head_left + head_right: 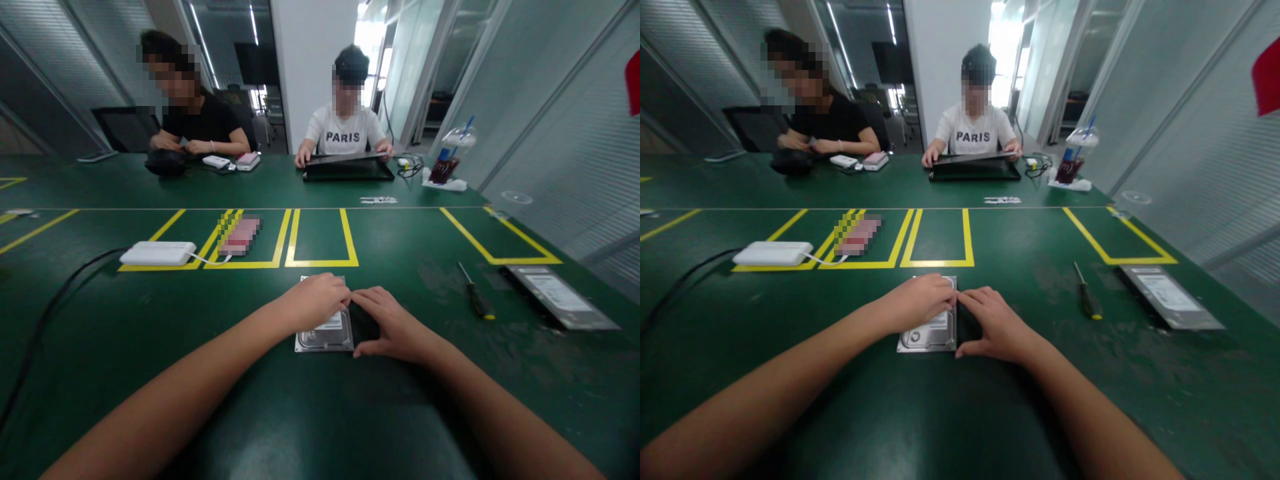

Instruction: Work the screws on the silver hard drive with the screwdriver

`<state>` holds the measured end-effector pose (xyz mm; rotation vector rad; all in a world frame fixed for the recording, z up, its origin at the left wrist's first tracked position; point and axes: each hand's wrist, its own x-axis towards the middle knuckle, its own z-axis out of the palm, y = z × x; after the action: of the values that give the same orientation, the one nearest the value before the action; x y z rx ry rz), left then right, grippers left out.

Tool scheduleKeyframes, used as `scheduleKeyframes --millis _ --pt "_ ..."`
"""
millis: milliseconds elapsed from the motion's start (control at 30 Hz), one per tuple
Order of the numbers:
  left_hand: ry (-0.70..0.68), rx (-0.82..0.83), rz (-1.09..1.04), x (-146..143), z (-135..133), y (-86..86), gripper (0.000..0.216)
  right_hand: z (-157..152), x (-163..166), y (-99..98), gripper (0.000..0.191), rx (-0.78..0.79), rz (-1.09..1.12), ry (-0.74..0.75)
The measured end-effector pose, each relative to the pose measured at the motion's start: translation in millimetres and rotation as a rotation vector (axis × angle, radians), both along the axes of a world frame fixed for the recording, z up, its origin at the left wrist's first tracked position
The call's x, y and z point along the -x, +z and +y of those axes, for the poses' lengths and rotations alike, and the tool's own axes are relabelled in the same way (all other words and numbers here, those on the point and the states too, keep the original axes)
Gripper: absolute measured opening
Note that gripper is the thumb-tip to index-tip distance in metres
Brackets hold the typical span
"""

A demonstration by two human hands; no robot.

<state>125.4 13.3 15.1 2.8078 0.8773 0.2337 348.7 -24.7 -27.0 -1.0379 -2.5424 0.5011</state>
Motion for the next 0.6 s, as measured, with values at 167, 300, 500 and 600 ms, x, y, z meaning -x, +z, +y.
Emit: scheduleKeyframes --millis 167,300,500,600 --pt "-0.019 -0.014 0.017 -6.5 4.9 4.3 0.012 0.0 -3.9 3.3 0.081 -0.064 -0.063 -0.045" --pt "-0.006 -0.017 0.024 -12.3 7.8 5.0 0.015 -0.3 -5.1 3.9 0.078 -0.087 -0.070 -0.060" --pt "0.084 0.004 0.038 -22.3 3.2 13.2 0.019 -1.1 -3.7 3.7 0.074 -0.084 -0.098 -0.065" --pt "0.131 0.021 0.061 -25.5 0.3 18.6 0.017 -1.3 -2.8 5.7 0.073 -0.081 -0.112 -0.061"
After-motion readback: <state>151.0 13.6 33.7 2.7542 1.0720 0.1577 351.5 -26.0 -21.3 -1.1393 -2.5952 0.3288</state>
